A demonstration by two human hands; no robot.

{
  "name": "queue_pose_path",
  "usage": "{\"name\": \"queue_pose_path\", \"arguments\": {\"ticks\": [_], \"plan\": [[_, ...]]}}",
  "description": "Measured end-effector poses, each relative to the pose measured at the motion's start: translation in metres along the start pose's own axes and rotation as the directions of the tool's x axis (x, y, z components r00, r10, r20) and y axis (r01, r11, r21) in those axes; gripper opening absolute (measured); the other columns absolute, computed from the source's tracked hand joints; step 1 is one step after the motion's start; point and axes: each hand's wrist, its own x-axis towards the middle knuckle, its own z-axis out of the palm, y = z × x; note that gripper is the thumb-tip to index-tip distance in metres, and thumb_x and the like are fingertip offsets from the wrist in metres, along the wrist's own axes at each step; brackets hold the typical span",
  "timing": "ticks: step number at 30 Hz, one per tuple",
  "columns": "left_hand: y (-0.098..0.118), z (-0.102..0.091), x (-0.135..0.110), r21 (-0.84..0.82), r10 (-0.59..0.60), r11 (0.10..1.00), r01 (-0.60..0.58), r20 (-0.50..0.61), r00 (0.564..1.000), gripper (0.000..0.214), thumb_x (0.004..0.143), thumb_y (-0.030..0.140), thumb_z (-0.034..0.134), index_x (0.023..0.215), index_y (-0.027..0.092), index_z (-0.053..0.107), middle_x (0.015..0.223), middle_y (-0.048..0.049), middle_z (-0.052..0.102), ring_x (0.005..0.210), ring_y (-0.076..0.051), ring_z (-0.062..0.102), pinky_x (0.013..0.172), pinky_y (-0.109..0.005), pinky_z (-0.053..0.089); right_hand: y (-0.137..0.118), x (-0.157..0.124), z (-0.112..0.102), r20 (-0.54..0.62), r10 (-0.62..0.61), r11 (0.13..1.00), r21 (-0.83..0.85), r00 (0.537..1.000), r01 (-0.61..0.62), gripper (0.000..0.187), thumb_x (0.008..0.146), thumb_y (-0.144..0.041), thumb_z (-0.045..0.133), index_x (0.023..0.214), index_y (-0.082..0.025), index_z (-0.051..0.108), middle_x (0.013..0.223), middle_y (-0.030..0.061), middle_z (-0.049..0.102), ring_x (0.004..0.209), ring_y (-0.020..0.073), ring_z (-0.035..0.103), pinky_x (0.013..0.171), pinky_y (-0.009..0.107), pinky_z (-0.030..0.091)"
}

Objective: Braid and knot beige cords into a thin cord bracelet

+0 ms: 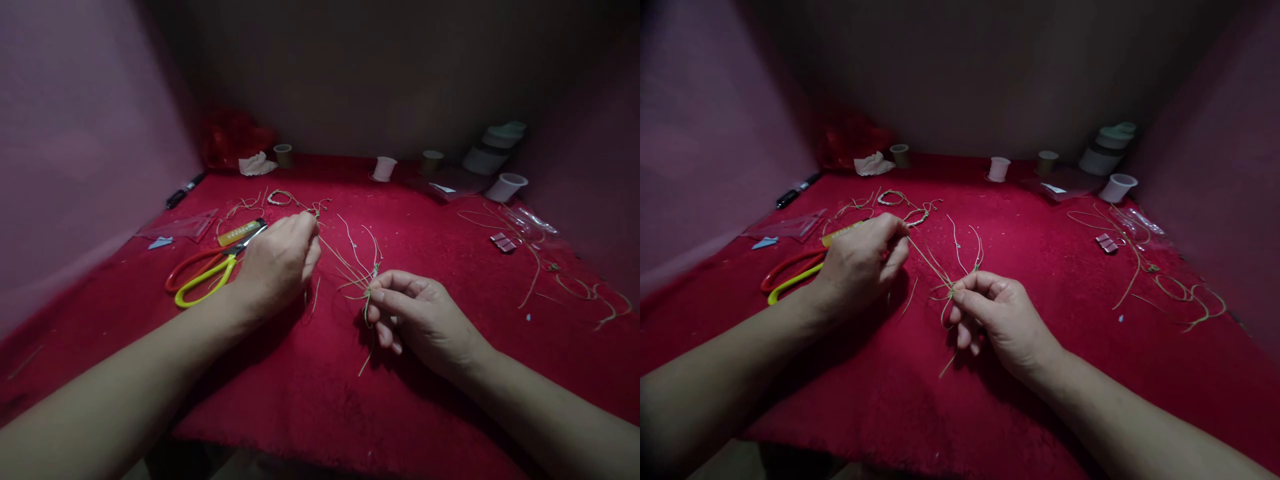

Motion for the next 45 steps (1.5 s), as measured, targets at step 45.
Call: {"name": "queue_pose_path", "arguments": {"ticks": [45], "plan": [[0.016,-0.006,0.035,-0.605,0.159,0.713,0.355,0.633,0.758,0.012,0.069,0.019,0.059,0.073,0.016,0.069,0.066,0.0005,0.06,0.061,-0.01,0.051,0.057,-0.02,0.038,0.001,0.008,-0.005,0.009,-0.073,0.985,0.16,0.997,0.071,0.013,0.078,-0.026,0.063,0.075,-0.015,0.058,0.06,-0.0001,0.063,0.039,0.0065,0.053,0.033,0.014,0.038]]}}
